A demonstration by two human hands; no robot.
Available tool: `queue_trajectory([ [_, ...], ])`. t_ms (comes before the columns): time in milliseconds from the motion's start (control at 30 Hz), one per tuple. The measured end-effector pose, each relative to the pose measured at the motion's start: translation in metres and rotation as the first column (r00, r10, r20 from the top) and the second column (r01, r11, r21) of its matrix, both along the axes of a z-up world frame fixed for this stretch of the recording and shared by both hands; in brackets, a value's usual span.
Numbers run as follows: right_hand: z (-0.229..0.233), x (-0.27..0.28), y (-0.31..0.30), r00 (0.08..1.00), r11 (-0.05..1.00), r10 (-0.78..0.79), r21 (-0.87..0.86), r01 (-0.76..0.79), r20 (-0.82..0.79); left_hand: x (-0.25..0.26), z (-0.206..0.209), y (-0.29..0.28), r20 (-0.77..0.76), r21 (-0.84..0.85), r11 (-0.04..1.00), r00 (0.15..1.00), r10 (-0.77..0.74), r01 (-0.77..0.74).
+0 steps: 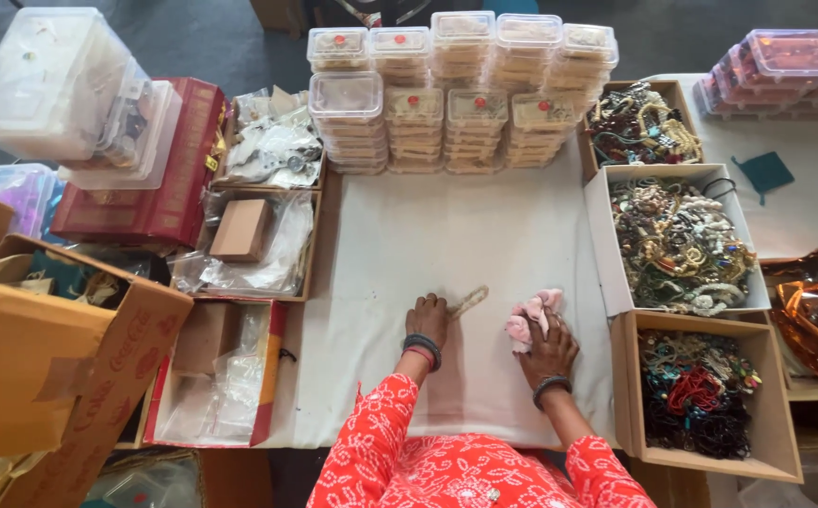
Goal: The person places a small jewelry item into a clear plastic bag and then into a small cloth pouch. They then place the pouch into a plastic container and stack it with others. Finally, the person wipes a gold-colored necklace with a pink cloth.
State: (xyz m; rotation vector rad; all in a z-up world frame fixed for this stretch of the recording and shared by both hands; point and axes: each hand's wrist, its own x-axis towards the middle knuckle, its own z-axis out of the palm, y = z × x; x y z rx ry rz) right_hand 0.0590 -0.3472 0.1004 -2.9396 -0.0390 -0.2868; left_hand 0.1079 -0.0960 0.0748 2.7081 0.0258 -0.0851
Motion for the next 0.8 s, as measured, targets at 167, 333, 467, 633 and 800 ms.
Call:
queue_trajectory([
  [167, 0.009, -0.002, 0.002, 1.000, 1.000, -0.009, -0.003, 0.009, -0.018, 0.014, 0.000, 0.000, 0.002, 0.128, 0.988, 0.996, -0.088, 0.087],
  [333, 0.008, -0.001, 0.001, 1.000, 1.000, -0.018, 0.011, 0.019, -0.015, 0.041, 0.057, -0.002, -0.099, -0.152, 0.988, 0.995, -0.030, 0.015],
  [467, 0.005, 0.000, 0.000, 1.000, 1.000, -0.015, -0.005, 0.015, -0.010, 0.047, 0.152, -0.006, 0.274, -0.417, 0.891, 0.960, -0.064, 0.179],
  [633, 0.001, 0.001, -0.002, 1.000, 1.000, -0.018, 0.002, 0.018, -0.019, 0.025, 0.202, 0.004, 0.394, -0.598, 0.756, 0.919, -0.011, 0.265],
  [800, 0.006, 0.001, -0.001, 0.999, 0.995, 0.019, 0.098, -0.024, 0.051, -0.033, 0.065, 0.041, 0.300, -0.255, 0.945, 0.946, -0.124, 0.205],
])
